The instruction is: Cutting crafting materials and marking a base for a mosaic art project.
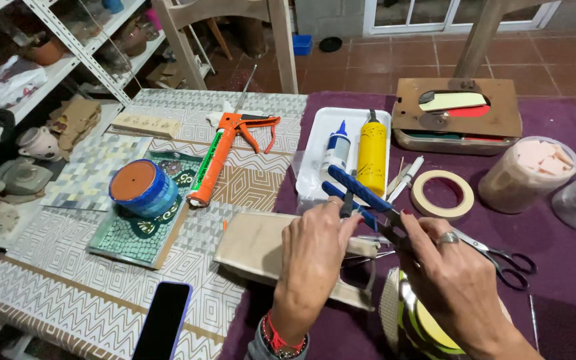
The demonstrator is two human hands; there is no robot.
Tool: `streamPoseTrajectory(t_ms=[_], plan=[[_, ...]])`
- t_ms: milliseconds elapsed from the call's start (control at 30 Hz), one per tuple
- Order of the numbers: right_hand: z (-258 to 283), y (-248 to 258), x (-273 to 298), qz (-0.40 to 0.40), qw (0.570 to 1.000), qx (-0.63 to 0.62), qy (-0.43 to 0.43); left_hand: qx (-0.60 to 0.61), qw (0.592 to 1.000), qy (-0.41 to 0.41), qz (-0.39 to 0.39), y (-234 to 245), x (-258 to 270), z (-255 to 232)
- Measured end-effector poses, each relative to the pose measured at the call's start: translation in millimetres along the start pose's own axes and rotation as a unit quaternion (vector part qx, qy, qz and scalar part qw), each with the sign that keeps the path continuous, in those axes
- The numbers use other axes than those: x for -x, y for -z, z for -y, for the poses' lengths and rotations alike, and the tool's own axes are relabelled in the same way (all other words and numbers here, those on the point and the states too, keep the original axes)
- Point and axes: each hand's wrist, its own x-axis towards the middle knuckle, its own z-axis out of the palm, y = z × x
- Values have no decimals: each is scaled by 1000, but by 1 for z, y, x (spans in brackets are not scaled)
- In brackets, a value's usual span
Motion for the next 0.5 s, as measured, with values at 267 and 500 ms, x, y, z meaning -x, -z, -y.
streamPoseTrajectory(t_ms=[267,500], plan=[[-18,14,10,50,997,-46,-37,-105,993,14,-45,2,7,-7],[-36,14,14,60,993,-22,-96,-60,997,-14,-37,-2,1,-6]])
